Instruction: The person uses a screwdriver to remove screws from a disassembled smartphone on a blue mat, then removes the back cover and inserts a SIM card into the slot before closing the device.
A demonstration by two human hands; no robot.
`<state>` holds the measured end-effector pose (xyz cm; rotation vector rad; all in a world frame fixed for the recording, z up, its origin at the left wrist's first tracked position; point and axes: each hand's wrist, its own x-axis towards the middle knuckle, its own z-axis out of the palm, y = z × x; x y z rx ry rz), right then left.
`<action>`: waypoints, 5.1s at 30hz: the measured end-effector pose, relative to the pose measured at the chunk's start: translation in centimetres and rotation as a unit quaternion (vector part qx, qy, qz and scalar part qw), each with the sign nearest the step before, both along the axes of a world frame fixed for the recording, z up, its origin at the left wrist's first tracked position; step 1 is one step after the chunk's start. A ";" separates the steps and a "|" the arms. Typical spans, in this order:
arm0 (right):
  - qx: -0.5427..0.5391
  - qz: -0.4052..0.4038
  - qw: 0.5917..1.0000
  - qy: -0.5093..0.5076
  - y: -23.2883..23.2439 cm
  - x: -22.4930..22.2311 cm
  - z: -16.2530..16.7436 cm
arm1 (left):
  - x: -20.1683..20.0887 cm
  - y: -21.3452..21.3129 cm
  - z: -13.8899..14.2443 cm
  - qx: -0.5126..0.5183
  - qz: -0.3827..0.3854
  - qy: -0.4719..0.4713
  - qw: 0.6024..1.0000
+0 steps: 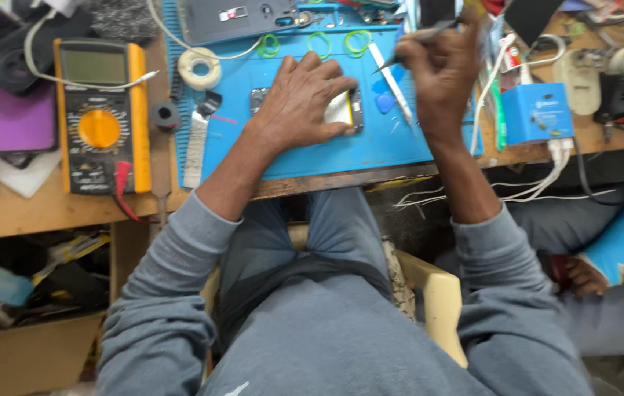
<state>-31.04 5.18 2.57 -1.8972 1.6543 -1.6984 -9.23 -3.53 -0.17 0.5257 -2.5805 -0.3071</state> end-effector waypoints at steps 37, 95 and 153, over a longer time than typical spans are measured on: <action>0.136 0.048 0.921 0.361 3.8 3.2 -4.1 | 10.8 5.8 -1.0 -0.014 0.121 -0.134 0.983; 0.114 0.118 0.911 0.378 -4.9 4.9 2.9 | 5.4 -5.8 5.0 -0.039 0.058 -0.092 0.993; 0.024 0.123 0.856 0.501 -0.1 7.8 2.1 | 5.9 -5.4 2.4 -0.019 0.046 -0.044 0.998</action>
